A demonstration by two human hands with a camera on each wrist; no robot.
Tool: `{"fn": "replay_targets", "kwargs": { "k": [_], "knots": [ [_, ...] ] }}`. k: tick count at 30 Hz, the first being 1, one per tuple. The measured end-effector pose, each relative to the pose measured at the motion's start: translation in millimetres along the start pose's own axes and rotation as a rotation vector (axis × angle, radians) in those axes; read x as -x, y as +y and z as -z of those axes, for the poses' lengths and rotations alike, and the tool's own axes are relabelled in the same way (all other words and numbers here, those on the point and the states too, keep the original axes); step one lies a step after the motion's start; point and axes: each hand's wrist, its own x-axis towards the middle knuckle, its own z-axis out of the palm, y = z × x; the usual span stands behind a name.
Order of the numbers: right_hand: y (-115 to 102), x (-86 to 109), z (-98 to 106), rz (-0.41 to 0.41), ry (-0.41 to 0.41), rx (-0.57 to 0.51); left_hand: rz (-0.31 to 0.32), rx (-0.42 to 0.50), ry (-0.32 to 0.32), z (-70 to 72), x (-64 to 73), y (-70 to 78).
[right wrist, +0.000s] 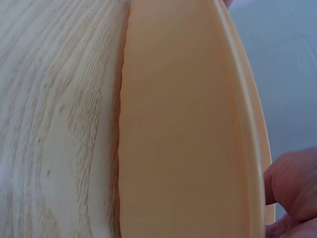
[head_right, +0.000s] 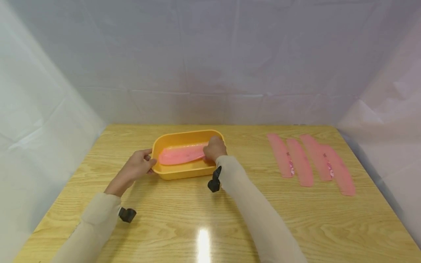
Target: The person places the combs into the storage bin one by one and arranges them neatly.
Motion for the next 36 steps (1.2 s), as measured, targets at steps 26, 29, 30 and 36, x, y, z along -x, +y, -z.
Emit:
{"fn": "replay_targets", "kwargs": {
  "k": [26, 29, 30, 36],
  "knots": [
    [3.6, -11.8, -10.7, 0.170, 0.051, 0.579, 0.015, -0.013, -0.008, -0.7, 2.7, 4.1],
    [5.1, -12.8, -13.0, 0.183, 0.074, 0.625, 0.019, -0.007, -0.010, -1.3, 3.0, 3.8],
    [5.2, -12.7, -13.5, 0.183, 0.077, 0.632, 0.017, -0.006, -0.013, -1.3, 3.2, 3.7],
    [2.1, -7.9, -12.9, 0.165, 0.085, 0.633, 0.011, -0.003, -0.015, -0.1, 4.2, 4.6]
  ]
}}
